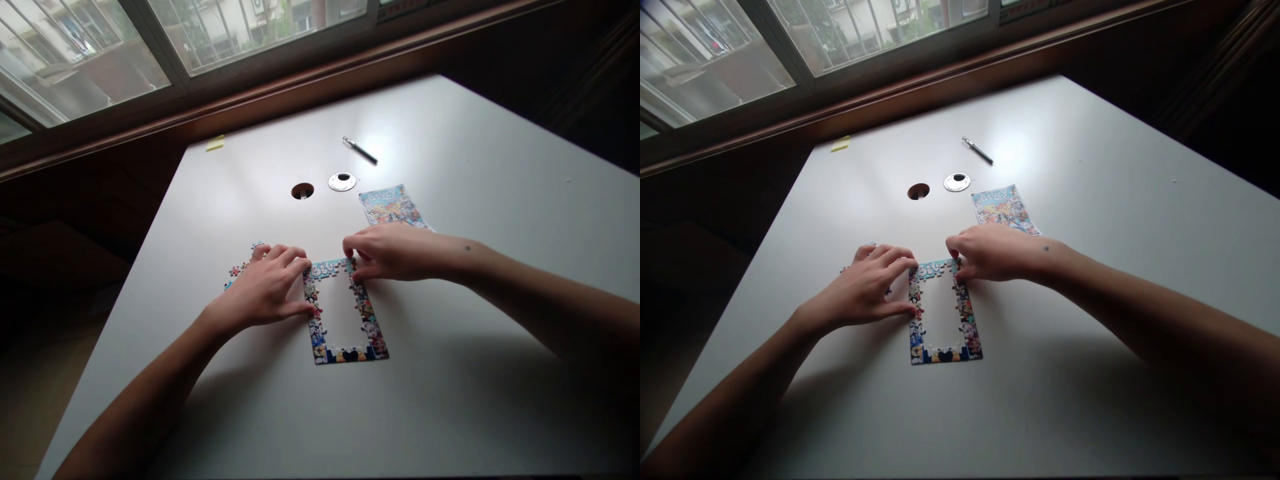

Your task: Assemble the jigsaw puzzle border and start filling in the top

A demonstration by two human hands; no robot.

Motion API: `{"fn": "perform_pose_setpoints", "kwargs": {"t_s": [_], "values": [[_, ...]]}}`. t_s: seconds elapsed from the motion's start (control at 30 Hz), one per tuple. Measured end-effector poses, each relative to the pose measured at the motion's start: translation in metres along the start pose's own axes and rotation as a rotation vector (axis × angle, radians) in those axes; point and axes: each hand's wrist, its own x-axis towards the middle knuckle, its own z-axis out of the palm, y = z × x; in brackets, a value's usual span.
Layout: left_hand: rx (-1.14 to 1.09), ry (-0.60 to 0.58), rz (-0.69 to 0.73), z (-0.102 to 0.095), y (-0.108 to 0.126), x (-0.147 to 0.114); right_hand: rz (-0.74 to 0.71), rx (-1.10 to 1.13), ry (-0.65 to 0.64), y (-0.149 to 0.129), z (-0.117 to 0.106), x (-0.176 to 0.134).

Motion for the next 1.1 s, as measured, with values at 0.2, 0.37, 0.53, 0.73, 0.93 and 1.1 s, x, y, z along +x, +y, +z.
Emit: {"fn": "perform_pose_setpoints", "kwargs": {"t_s": [0.2,0.37,0.53,0.73,0.93,1.1], "values": [[-0.011,-0.005,0.007,-0.002,0.000,0.000,-0.013,0.003,0.003,0.002,0.001,-0.001],[-0.046,0.020,-0.038,-0.022,-0.015,-0.012,-0.005,0.008,0.025,0.004,-0.001,-0.001],[-0.115,0.245,-0.150,-0.011,-0.049,-0.047,-0.046,0.063,0.258,0.008,0.016,0.012],[-0.153,0.370,-0.145,0.012,-0.063,-0.072,-0.107,0.205,0.539,0.006,0.044,0.024],[-0.209,0.204,-0.030,0.004,-0.047,-0.069,-0.140,0.256,0.584,0.005,0.049,0.022],[-0.233,0.177,-0.030,0.006,-0.043,-0.068,-0.127,0.288,0.577,0.006,0.050,0.022]]}}
